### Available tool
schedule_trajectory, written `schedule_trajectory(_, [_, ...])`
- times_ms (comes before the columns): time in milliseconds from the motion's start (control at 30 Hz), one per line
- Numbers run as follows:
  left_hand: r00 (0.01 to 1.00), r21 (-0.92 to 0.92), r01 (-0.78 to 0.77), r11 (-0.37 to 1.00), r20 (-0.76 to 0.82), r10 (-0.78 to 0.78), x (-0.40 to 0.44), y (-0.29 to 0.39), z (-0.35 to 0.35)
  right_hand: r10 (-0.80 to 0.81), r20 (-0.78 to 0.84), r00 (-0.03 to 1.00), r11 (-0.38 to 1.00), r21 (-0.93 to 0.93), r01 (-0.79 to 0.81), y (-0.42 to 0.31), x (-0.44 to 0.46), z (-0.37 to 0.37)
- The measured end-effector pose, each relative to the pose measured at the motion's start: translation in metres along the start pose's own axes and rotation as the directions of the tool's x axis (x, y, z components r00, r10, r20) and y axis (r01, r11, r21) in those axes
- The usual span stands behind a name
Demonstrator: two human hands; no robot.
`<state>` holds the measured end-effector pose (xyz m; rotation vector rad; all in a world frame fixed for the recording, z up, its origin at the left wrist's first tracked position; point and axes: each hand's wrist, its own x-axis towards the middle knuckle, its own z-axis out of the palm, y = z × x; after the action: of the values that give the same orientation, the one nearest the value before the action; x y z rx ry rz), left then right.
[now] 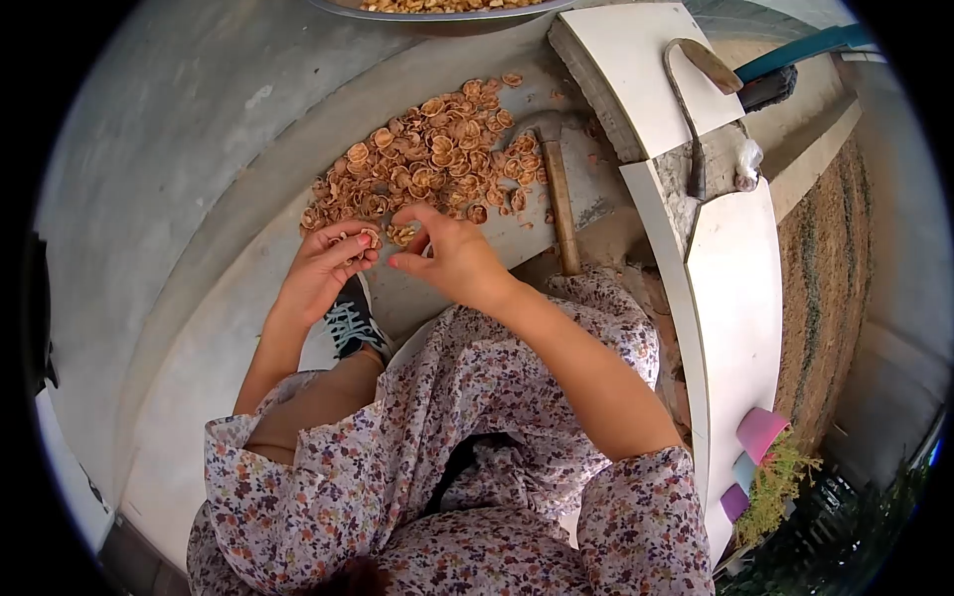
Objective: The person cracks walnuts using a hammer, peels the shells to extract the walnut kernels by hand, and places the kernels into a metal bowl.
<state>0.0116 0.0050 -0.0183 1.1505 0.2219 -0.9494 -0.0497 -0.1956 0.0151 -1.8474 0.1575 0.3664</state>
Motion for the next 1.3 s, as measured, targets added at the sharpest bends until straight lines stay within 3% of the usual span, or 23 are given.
schedule_trajectory(67, [1.0,0.008,0.014,1.0,-0.018,-0.014,-0.002,0.001,-0.008,0.057,0.122,0.991,0.996,-0.074,-0.048,-0.002,0.002,0.003])
schedule_trajectory(100, [0.995,-0.045,-0.025,0.999,-0.101,0.02,-0.003,0.003,-0.012,0.054,0.446,0.894,0.994,0.057,-0.088,-0.01,-0.002,0.002])
schedule_trajectory(133, [0.982,-0.094,-0.069,0.993,-0.182,0.051,-0.003,0.004,-0.016,-0.001,0.715,0.699,0.972,0.164,-0.166,-0.014,-0.007,0.003])
schedule_trajectory(167, [0.982,-0.118,-0.098,0.988,-0.175,0.076,-0.003,0.005,-0.023,-0.002,0.72,0.694,0.972,0.164,-0.168,-0.015,-0.013,0.01])
schedule_trajectory(233, [0.973,-0.153,-0.108,0.982,-0.218,0.073,-0.004,0.003,-0.029,-0.175,0.858,0.484,0.972,0.23,-0.057,-0.019,-0.024,0.023])
schedule_trajectory(267, [0.964,-0.184,-0.116,0.976,-0.257,0.067,-0.004,0.002,-0.031,-0.174,0.861,0.478,0.973,0.226,-0.053,-0.022,-0.025,0.025])
schedule_trajectory(333, [0.962,-0.194,-0.102,0.976,-0.269,0.047,-0.006,0.001,-0.029,-0.162,0.758,0.631,0.979,0.206,0.004,-0.032,-0.027,0.028])
schedule_trajectory(367, [0.962,-0.201,-0.082,0.976,-0.273,0.024,-0.006,0.0,-0.028,-0.266,0.543,0.797,0.938,0.335,0.085,-0.033,-0.026,0.036])
schedule_trajectory(467, [0.974,-0.214,-0.092,0.973,-0.223,0.043,-0.005,-0.005,-0.027,-0.293,0.386,0.874,0.908,0.399,0.128,-0.071,-0.018,0.042])
schedule_trajectory(533, [0.977,-0.213,-0.095,0.972,-0.208,0.05,-0.006,-0.004,-0.023,-0.29,0.408,0.866,0.897,0.432,0.096,-0.066,-0.017,0.045])
schedule_trajectory(633, [0.988,-0.18,-0.039,0.983,-0.153,0.011,-0.009,-0.005,-0.011,0.068,0.086,0.994,0.951,0.296,-0.091,-0.012,-0.008,0.032])
schedule_trajectory(667, [0.987,-0.189,-0.048,0.981,-0.16,0.017,-0.007,-0.007,-0.008,0.201,-0.039,0.979,0.95,0.251,-0.185,0.001,-0.005,0.023])
schedule_trajectory(733, [0.998,-0.153,0.038,0.988,-0.041,-0.045,-0.006,-0.011,0.001,0.17,-0.053,0.984,0.974,0.161,-0.16,0.004,0.001,0.019])
schedule_trajectory(800, [0.997,-0.159,0.053,0.986,-0.044,-0.061,-0.003,-0.012,0.007,0.137,-0.063,0.989,0.989,0.072,-0.132,0.008,0.008,0.02])
schedule_trajectory(867, [0.999,-0.149,0.034,0.988,-0.024,-0.038,0.001,-0.014,0.003,-0.128,-0.085,0.988,0.991,0.024,0.131,0.012,0.014,0.027])
schedule_trajectory(900, [0.999,-0.144,0.03,0.989,-0.022,-0.033,0.002,-0.012,0.003,-0.125,-0.074,0.989,0.991,0.028,0.127,0.013,0.016,0.026])
schedule_trajectory(1033, [0.999,-0.116,0.052,0.992,-0.01,-0.053,-0.001,-0.001,0.011,0.044,-0.032,0.999,0.985,0.169,-0.038,0.016,0.02,0.014])
schedule_trajectory(1100, [0.999,-0.261,0.03,0.965,0.042,-0.02,0.001,-0.001,0.011,0.204,-0.088,0.975,0.926,0.34,-0.163,0.015,0.022,0.006])
schedule_trajectory(1133, [0.999,-0.266,0.028,0.964,0.035,-0.019,0.003,0.0,0.01,0.204,-0.08,0.976,0.926,0.338,-0.166,0.013,0.024,0.004])
schedule_trajectory(1167, [0.998,-0.315,0.023,0.949,0.059,-0.005,0.003,0.001,0.01,0.071,-0.207,0.976,0.984,0.173,-0.035,0.011,0.025,0.002])
schedule_trajectory(1233, [0.997,-0.362,0.021,0.932,0.079,0.008,0.006,0.002,0.01,0.003,-0.244,0.97,0.992,-0.121,-0.034,-0.003,0.023,-0.001])
schedule_trajectory(1267, [0.995,-0.4,0.041,0.916,0.101,0.0,0.008,0.002,0.012,0.004,-0.242,0.97,0.992,-0.121,-0.034,0.0,0.02,0.002])
schedule_trajectory(1300, [0.992,-0.436,0.062,0.898,0.125,-0.008,0.008,0.001,0.013,-0.166,-0.178,0.97,0.967,-0.224,0.124,0.002,0.019,0.007])
